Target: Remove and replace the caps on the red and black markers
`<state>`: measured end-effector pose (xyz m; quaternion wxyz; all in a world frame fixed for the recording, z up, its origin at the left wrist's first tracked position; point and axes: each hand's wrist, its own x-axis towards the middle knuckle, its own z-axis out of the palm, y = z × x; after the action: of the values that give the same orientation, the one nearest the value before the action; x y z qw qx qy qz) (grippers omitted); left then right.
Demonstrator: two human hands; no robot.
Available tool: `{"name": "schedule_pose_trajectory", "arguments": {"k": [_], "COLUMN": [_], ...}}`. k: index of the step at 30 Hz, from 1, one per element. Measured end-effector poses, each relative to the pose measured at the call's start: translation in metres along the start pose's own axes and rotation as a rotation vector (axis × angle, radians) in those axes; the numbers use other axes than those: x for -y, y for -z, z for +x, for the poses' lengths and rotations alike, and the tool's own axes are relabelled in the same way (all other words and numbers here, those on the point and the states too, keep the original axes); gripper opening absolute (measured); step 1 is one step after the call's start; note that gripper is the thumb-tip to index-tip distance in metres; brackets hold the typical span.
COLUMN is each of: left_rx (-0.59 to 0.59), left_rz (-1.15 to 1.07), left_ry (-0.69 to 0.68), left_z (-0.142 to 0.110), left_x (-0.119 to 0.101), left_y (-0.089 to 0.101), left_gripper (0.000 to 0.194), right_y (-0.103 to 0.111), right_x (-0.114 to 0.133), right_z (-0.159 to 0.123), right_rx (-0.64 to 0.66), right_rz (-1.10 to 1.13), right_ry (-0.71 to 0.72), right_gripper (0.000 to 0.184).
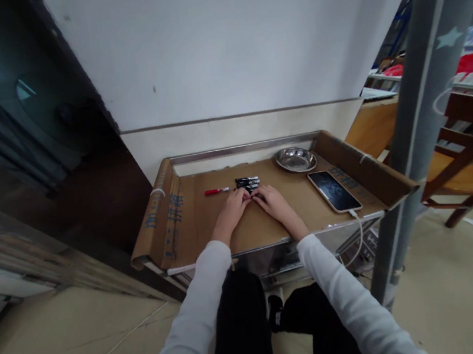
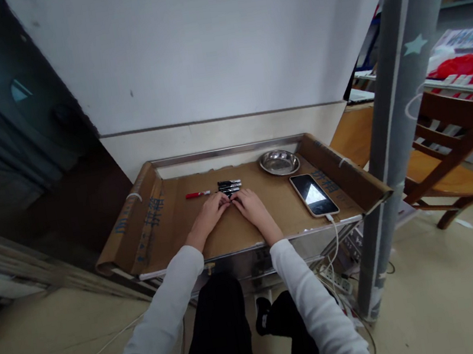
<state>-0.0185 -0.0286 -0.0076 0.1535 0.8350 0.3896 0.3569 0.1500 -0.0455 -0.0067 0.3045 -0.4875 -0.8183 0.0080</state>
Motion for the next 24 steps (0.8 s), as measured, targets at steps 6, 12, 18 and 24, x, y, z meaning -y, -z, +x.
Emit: {"name": "schedule_pose_trajectory", "arguments": {"k": [6,12,18,24], "left_rx": [-0.017,-0.007,0.023,-0.064], "left_rz": [-0.019,0.227,0.361,0.359], "left_ry": [-0.008,-0.116,-0.093,-0.059], "left_z": [0.000,-0.001,-0.002,-0.002], "left_x": [-0.005,-0.006,-0.008,-0.008], "left_y": [0.001,0.003,0.004,0.005], "left_gripper": [0.009,0.038,0.029,0.022], "right_y": [0.003,0.009,0.009,0.010], "right_x": [0.004,0.007,0.003,0.007], "right_z": [-0.001,-0.003,-0.005,-0.005], "right_rx": [0.024,-0.065,-0.128,-0.086], "right_rz": [-0.045,-0.147,-0.249,-0.271], "right_ry": [0.029,-0.162,-0.322,-0.263], "right_gripper": [0.016,0.016,0.018,0.019]}}
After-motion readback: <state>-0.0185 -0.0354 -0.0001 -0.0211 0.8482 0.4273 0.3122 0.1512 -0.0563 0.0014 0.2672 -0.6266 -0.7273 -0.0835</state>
